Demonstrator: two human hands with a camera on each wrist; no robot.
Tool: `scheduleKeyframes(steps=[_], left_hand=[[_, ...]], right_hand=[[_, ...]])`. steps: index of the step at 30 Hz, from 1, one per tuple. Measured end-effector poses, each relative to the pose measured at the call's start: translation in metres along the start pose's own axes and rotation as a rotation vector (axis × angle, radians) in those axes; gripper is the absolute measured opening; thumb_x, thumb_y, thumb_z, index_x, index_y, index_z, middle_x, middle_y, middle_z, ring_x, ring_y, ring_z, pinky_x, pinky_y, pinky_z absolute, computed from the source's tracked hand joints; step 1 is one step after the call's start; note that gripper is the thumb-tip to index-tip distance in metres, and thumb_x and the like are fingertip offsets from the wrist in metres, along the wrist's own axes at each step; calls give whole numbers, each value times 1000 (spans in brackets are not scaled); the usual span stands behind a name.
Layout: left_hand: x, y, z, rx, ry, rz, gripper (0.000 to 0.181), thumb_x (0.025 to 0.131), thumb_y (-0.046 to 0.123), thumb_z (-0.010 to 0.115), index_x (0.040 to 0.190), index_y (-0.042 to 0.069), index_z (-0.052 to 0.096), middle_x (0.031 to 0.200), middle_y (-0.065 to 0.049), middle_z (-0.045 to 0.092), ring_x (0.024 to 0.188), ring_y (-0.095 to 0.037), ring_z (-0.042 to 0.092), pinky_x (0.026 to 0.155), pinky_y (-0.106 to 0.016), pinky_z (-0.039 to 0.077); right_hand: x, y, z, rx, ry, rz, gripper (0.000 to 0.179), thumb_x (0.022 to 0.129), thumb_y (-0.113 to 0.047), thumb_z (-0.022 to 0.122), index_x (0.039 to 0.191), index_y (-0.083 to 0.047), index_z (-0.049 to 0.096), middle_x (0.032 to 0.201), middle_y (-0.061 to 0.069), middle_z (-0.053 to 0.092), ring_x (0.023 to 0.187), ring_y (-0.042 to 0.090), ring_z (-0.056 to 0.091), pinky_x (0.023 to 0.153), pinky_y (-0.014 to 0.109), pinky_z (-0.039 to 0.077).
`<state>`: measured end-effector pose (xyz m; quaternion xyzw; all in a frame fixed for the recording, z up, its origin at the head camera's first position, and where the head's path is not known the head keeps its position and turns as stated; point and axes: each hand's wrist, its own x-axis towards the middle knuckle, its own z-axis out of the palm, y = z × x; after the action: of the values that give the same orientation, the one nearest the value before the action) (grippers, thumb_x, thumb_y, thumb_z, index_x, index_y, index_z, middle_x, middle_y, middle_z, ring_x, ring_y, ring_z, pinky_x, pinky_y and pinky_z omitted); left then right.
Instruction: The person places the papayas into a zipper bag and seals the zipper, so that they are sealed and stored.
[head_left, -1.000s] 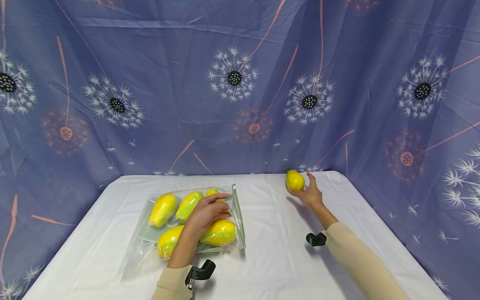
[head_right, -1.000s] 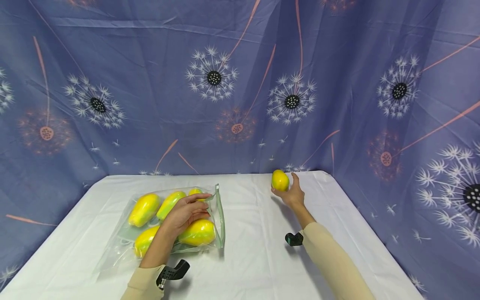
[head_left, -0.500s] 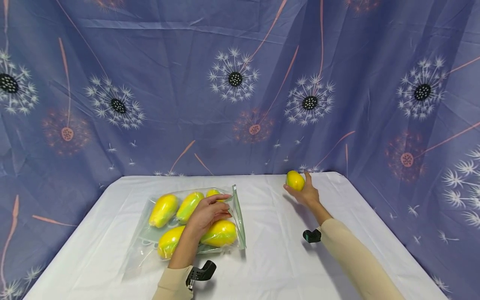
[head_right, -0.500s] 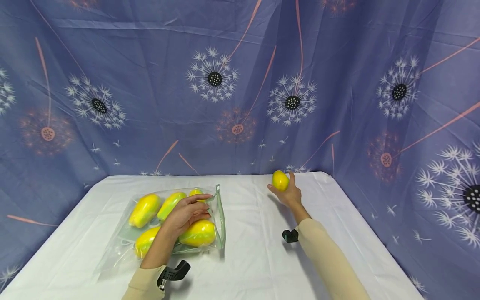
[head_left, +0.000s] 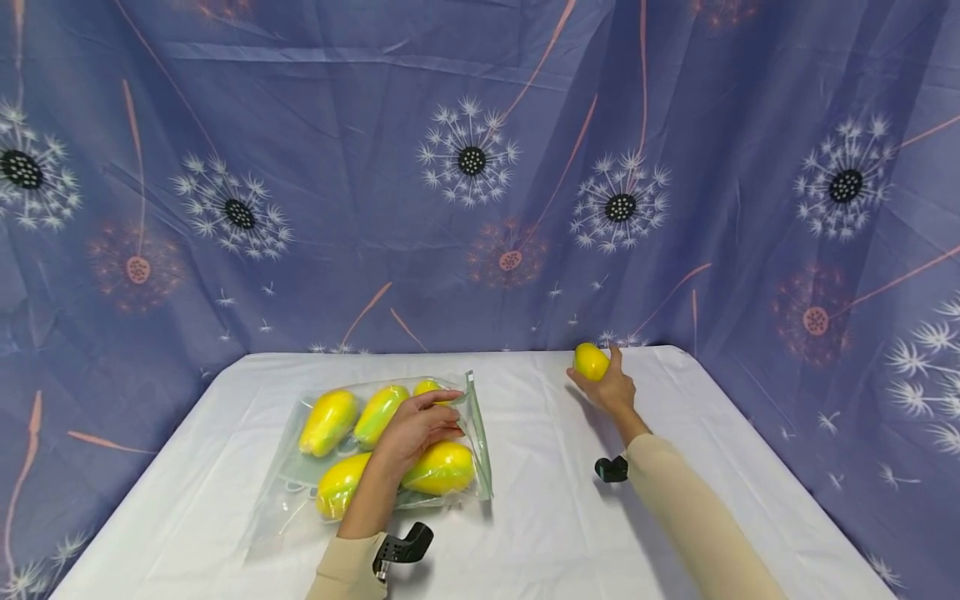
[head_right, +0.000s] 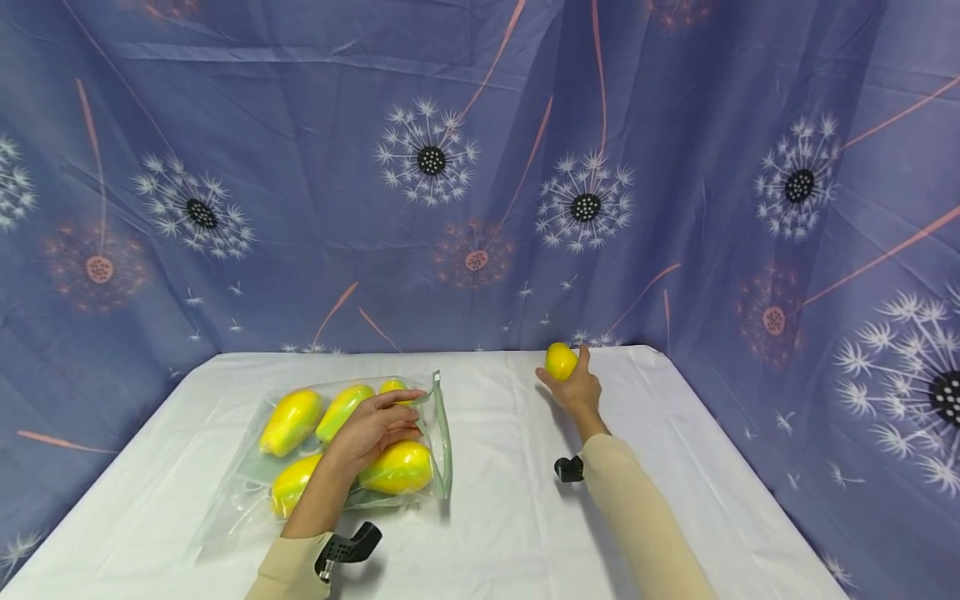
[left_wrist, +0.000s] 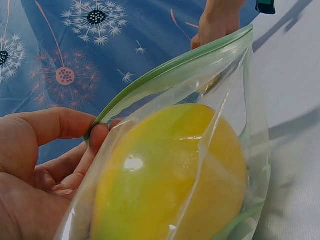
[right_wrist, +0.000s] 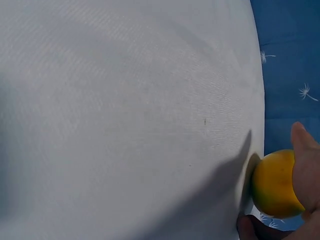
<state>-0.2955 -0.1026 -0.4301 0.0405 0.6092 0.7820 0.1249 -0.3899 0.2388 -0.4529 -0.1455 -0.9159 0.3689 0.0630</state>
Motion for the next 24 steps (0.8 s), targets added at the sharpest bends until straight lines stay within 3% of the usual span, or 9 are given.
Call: scheduleKeyframes(steps=[12,24], left_hand=[[-1,1,0,20,-13,-5,46,96,-2,60,140,-7,54,84,-5,64,75,-19,71,80,-31,63],[1,0,0,27,6,-17,44,97,-2,58,140,-6,54,84,-4,63,74,-18,70,78,-30,63]], right_hand=[[-3,-3,2,-7,3,7,102,90,-50,69,162,-18,5,145,36,42,134,56,37,113,63,36],[-1,-2,2,-7,6,16,89,92,-48,66,158,-17,15,140,33,47,132,52,41,110,61,37]])
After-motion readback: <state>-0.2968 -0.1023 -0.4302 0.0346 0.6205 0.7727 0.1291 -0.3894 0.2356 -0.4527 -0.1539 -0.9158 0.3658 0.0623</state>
